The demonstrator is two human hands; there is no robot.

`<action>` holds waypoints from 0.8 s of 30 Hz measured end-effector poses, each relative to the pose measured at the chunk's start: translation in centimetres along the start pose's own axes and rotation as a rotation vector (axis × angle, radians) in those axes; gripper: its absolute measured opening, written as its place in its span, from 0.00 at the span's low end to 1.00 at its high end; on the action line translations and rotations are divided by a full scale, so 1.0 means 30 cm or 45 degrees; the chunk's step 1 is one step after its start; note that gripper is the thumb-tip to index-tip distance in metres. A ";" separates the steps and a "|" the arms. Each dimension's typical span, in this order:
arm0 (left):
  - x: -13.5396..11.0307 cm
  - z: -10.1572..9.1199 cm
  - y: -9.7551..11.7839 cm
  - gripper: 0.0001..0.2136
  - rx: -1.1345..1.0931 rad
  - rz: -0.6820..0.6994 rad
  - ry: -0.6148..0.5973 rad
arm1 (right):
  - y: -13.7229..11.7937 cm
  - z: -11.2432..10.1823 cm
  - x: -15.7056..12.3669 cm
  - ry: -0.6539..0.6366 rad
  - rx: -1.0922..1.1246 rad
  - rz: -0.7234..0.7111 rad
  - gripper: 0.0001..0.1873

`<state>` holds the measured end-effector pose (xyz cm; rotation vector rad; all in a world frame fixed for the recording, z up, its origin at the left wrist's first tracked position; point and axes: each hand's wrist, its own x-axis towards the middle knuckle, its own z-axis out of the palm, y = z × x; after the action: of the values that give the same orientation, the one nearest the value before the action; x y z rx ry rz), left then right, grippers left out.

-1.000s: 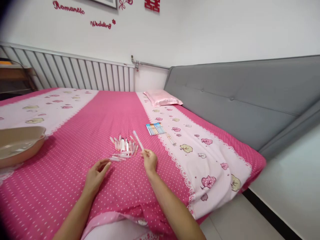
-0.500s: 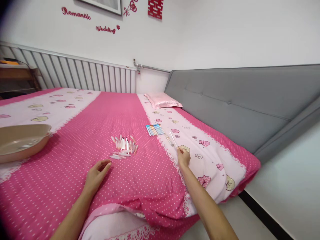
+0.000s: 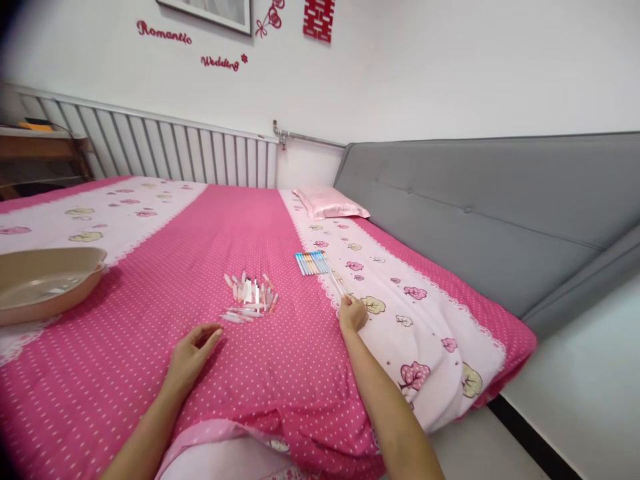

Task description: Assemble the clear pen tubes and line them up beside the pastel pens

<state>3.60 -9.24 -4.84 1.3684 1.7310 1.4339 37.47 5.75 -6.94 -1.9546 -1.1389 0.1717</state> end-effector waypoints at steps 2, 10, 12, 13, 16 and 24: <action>0.001 0.002 -0.003 0.22 -0.019 -0.014 0.010 | 0.001 0.001 -0.008 0.011 -0.047 -0.022 0.17; -0.001 0.005 -0.016 0.22 -0.067 -0.028 0.007 | 0.001 0.007 -0.005 0.019 -0.145 -0.041 0.17; -0.003 0.004 -0.014 0.22 -0.062 -0.028 0.004 | 0.002 0.010 -0.006 0.019 -0.159 -0.037 0.17; -0.005 0.004 -0.012 0.22 -0.062 -0.026 0.005 | 0.002 0.012 -0.006 0.019 -0.165 -0.035 0.17; -0.009 0.001 -0.002 0.21 -0.063 -0.029 0.015 | 0.000 0.017 -0.006 0.019 -0.172 -0.026 0.17; -0.011 -0.002 0.006 0.20 -0.100 -0.018 0.042 | -0.007 0.021 -0.005 0.040 -0.139 0.003 0.18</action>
<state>3.74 -9.57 -4.72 1.2957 1.6830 1.5081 36.95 6.08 -7.24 -2.0478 -1.1466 0.0815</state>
